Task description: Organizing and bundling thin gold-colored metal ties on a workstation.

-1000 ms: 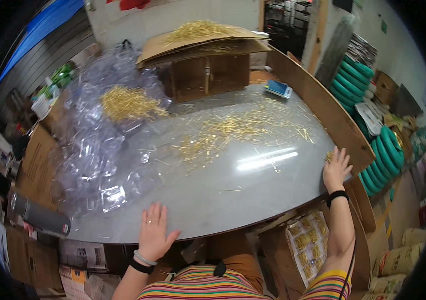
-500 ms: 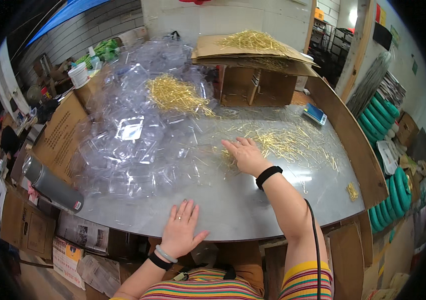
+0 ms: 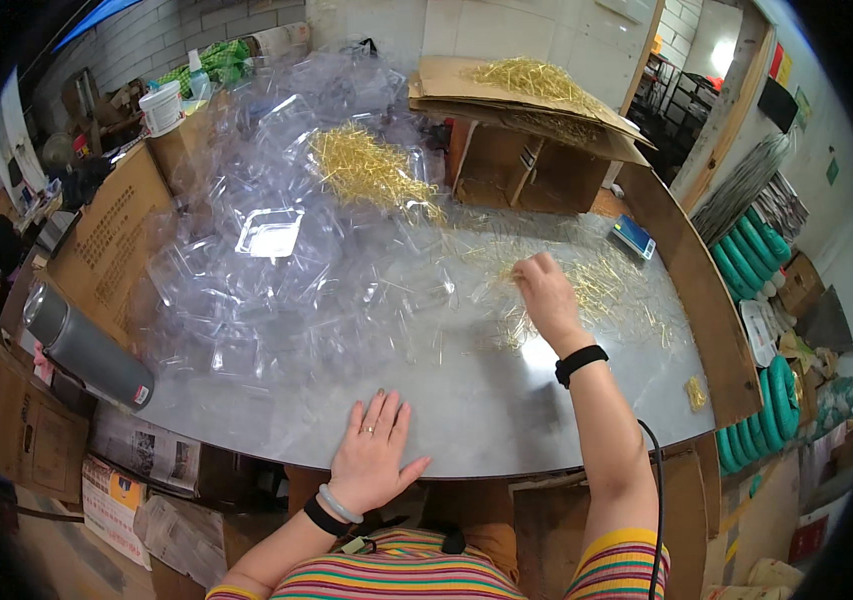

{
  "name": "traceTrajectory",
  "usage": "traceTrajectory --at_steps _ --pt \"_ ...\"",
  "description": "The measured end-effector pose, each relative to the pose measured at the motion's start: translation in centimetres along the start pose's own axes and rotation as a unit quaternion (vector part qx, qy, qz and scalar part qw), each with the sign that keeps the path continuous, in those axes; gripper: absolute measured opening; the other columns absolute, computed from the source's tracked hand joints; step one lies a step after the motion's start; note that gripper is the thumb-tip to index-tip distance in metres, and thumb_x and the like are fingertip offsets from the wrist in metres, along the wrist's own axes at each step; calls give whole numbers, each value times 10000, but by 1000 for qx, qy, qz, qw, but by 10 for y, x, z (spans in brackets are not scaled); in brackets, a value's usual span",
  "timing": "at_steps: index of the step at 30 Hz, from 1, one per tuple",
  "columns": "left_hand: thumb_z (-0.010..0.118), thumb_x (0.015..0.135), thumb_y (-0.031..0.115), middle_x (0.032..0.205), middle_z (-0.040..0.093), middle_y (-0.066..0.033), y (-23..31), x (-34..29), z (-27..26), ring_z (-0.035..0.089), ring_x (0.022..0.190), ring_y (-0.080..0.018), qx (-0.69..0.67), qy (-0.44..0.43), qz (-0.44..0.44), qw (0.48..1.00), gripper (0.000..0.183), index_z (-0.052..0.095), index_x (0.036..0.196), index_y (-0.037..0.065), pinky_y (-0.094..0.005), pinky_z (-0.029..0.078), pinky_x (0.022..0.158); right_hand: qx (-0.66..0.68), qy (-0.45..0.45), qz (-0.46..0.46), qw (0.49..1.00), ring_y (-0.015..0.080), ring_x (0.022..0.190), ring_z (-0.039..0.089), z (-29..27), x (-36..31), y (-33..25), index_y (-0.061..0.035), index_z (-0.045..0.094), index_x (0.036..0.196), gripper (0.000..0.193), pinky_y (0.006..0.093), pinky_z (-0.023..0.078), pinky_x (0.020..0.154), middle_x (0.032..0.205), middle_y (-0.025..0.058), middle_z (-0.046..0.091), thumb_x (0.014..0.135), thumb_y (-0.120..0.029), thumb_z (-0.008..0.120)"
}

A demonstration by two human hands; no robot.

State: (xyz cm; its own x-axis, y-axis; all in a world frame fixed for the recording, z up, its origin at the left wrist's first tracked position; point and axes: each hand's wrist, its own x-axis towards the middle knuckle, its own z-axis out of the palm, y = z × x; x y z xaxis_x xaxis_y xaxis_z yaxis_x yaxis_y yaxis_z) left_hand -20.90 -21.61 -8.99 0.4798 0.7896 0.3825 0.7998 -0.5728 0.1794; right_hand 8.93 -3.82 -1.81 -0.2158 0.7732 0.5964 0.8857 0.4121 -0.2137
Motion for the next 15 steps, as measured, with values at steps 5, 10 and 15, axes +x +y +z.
traceTrajectory --at_steps 5,10,15 --pt "597 913 512 1424 473 -266 0 -4 2 417 1359 -408 -11 1 0 1000 744 512 1365 -72 -553 285 1141 12 58 -33 998 350 1025 613 -19 0 1 -58 608 1054 161 415 524 832 1117 134 629 903 -85 654" --pt "583 920 517 1433 466 -265 -1 -3 3 400 1374 -407 0 0 3 1000 747 504 1378 -68 -557 272 1150 -5 46 31 998 371 966 640 -24 -15 14 -52 605 1059 148 444 527 792 1008 164 679 923 -101 635" --pt "553 937 525 1463 455 -260 0 -6 7 381 1397 -402 19 3 1 1000 747 489 1397 -61 -559 260 1157 25 67 89 994 418 895 658 -36 -11 29 -30 604 1020 140 479 519 756 945 219 685 925 -126 638"
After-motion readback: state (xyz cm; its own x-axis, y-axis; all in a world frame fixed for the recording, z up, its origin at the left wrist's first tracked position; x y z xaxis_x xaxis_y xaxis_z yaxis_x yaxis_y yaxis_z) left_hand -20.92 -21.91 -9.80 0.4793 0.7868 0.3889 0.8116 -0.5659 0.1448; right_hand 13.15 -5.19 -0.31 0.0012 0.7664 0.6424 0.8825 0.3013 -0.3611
